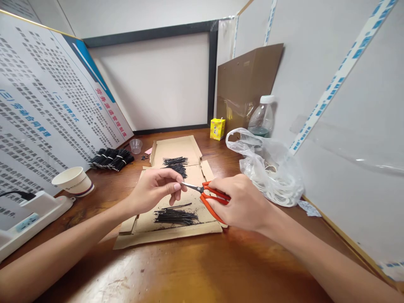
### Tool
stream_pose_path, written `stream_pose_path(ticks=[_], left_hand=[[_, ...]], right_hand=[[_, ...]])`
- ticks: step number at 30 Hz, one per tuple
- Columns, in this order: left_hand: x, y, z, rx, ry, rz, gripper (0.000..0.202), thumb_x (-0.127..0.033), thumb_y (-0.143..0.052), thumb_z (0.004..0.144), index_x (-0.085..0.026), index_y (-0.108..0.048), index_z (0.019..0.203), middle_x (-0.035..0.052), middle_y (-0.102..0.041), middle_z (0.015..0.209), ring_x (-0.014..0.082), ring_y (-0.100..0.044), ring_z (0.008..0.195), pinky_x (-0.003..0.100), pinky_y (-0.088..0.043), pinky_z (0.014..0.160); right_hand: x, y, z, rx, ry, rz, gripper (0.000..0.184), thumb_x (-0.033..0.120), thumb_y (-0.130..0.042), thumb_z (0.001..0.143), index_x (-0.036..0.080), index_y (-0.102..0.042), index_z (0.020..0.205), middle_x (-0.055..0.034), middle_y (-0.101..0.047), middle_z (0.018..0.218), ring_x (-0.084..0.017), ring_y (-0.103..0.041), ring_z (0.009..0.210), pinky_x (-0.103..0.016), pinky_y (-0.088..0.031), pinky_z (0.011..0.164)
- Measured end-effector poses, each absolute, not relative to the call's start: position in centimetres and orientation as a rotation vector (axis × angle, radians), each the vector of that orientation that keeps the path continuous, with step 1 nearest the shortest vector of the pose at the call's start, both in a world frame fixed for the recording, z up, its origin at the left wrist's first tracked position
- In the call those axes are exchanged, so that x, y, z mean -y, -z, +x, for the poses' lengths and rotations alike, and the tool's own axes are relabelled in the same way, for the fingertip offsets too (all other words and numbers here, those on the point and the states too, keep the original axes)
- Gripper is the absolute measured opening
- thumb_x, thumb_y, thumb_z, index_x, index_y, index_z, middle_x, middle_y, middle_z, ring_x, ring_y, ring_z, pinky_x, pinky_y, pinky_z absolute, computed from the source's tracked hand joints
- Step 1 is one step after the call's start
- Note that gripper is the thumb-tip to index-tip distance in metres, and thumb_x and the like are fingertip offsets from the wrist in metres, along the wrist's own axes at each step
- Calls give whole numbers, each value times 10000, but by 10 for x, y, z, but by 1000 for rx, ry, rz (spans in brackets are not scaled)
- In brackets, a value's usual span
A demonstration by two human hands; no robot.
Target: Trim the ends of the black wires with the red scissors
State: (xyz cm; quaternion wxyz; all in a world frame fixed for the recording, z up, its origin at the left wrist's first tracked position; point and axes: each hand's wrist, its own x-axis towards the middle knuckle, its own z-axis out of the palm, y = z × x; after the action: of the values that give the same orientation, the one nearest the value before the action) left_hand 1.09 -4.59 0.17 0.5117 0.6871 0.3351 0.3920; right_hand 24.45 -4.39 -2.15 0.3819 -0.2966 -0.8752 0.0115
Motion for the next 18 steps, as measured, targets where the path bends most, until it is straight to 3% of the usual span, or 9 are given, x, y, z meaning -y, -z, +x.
stream_pose_path(ticks=[18], left_hand=[[45,1,11,-810,-927,1634,94,-176,-586,846,-83,-593,839,76,-664,770,91,-591,539,193,-500,453]], right_hand=[[41,24,244,2252,78,-729,173,170,-532,844,151,-650,720,23,-602,534,-69,-433,424,-240,-302,467]])
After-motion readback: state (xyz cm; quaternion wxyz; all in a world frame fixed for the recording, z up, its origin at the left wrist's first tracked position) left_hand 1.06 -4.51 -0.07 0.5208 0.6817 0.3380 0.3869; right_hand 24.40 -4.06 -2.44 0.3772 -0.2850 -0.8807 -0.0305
